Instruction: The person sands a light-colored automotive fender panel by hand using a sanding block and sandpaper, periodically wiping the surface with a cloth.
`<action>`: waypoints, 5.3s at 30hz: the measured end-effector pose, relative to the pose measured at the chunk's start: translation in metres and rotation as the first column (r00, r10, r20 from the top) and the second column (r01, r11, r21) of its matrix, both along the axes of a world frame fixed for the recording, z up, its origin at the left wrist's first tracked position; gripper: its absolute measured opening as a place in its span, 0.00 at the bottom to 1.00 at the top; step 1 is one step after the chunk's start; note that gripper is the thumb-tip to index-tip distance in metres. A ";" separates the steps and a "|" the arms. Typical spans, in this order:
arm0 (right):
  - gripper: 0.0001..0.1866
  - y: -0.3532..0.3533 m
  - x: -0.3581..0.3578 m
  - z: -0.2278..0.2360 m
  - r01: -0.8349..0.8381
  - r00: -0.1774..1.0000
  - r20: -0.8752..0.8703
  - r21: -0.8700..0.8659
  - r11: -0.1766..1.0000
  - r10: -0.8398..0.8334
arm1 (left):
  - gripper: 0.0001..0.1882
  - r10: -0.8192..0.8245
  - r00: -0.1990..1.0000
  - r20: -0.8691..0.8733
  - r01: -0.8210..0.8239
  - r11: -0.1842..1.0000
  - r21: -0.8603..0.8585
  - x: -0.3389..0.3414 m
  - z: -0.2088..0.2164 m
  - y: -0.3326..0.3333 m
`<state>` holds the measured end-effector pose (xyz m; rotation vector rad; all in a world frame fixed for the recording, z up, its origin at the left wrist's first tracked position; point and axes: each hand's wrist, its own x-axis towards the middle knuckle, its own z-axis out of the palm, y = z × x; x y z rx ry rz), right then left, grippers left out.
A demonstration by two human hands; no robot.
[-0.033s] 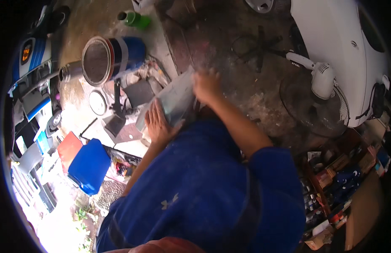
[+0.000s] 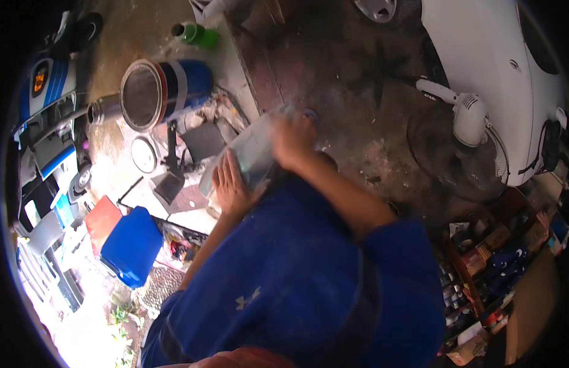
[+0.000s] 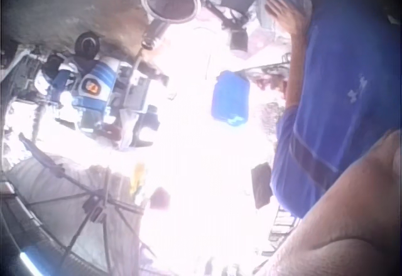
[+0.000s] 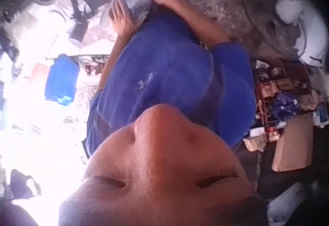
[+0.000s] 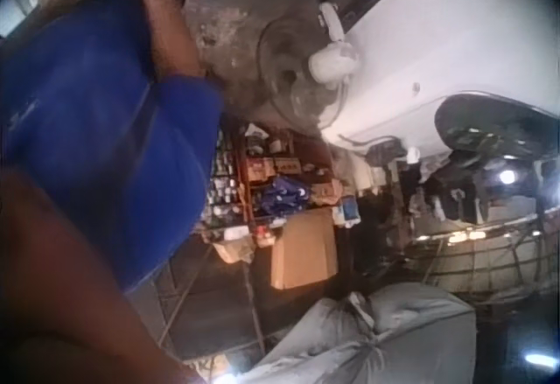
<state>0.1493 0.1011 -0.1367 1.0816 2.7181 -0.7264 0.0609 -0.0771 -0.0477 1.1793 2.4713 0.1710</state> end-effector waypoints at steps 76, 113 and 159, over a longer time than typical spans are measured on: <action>0.23 -0.033 -0.003 -0.004 0.441 0.815 -0.230 -0.348 0.827 -0.532 | 0.62 -0.329 0.928 -0.176 0.327 0.944 -0.040 -0.038 -0.009 0.000; 0.26 -0.084 -0.001 -0.001 0.572 0.693 -0.111 -0.517 0.636 -0.713 | 0.35 -0.590 0.807 -0.012 0.590 0.807 -0.019 -0.059 -0.002 0.005; 0.27 -0.043 -0.010 -0.038 0.584 0.591 -0.057 -0.658 0.476 -0.805 | 0.71 -0.560 0.811 0.169 0.573 0.819 -0.039 -0.083 0.006 0.003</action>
